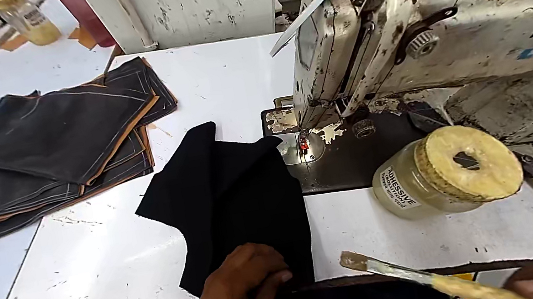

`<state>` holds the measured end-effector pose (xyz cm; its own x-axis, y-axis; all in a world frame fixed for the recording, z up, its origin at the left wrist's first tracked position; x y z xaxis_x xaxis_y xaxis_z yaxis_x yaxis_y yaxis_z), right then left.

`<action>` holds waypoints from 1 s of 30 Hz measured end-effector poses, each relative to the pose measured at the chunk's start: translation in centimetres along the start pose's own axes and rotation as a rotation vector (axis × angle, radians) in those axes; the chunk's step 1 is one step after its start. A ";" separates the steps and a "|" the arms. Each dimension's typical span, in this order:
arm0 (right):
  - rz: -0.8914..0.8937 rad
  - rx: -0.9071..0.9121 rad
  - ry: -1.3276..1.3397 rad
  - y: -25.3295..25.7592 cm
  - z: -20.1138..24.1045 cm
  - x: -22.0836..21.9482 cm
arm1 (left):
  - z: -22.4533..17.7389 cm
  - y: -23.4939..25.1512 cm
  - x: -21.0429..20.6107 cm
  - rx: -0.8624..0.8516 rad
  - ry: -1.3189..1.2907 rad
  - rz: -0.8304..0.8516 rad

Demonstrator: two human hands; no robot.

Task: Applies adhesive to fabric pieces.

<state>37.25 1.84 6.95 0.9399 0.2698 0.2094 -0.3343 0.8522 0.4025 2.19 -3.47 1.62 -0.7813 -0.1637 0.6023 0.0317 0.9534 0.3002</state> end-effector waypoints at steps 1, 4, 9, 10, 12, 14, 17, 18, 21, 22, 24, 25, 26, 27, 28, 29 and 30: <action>-0.011 -0.001 -0.010 0.0 -0.4 -0.7 | 0.0 0.1 0.3 0.052 -0.010 -0.040; -0.079 -0.005 -0.044 0.2 -0.8 -3.0 | 0.0 0.1 0.9 0.242 -0.020 -0.223; -0.216 0.004 -0.117 1.7 -1.6 -6.5 | 0.6 0.1 1.3 0.386 -0.084 -0.273; -0.223 0.013 -0.138 2.2 -1.8 -7.0 | 0.8 0.1 1.4 0.393 -0.090 -0.270; -0.245 0.049 -0.186 3.0 -2.4 -7.8 | 0.9 0.2 1.4 0.397 -0.098 -0.264; -0.275 0.096 -0.248 3.6 -3.2 -8.3 | 1.0 0.2 1.4 0.381 -0.119 -0.265; -0.290 0.142 -0.315 4.4 -4.0 -8.5 | 1.0 0.2 1.3 0.370 -0.127 -0.259; -0.293 0.150 -0.326 4.5 -4.1 -8.6 | 1.0 0.1 1.3 0.369 -0.124 -0.257; -0.297 0.162 -0.335 4.9 -4.4 -8.8 | 1.0 0.0 1.2 0.366 -0.124 -0.254; -0.295 0.168 -0.339 4.9 -4.4 -8.8 | 1.0 0.1 1.2 0.369 -0.124 -0.253; -0.287 0.180 -0.353 5.0 -4.3 -8.8 | 1.0 0.1 1.3 0.376 -0.122 -0.251; -0.278 0.185 -0.358 4.9 -4.2 -8.8 | 1.0 0.1 1.3 0.381 -0.119 -0.248; -0.263 0.187 -0.367 4.9 -4.0 -8.7 | 1.0 0.0 1.3 0.387 -0.115 -0.248; -0.248 0.185 -0.373 4.8 -3.7 -8.6 | 1.0 0.0 1.3 0.392 -0.110 -0.247; -0.236 0.175 -0.376 4.7 -3.3 -8.4 | 1.0 0.0 1.2 0.394 -0.104 -0.248; -0.216 0.160 -0.373 4.6 -2.8 -8.3 | 1.0 -0.1 1.3 0.393 -0.097 -0.248; -0.189 0.138 -0.368 4.5 -2.3 -8.1 | 1.0 -0.1 1.3 0.390 -0.087 -0.249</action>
<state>28.27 4.48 5.00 0.9064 -0.0839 0.4139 -0.1884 0.7967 0.5742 0.59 -3.51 1.61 -0.7851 -0.3936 0.4783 -0.3871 0.9146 0.1172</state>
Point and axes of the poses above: each hand's wrist, its own y-axis towards the middle knuckle, its own x-axis out of the back of the hand, z = x × y, the point moved 2 cm from there along y, towards the middle knuckle, and after that the axes turned 3 degrees about -z, right-handed, at the moved point
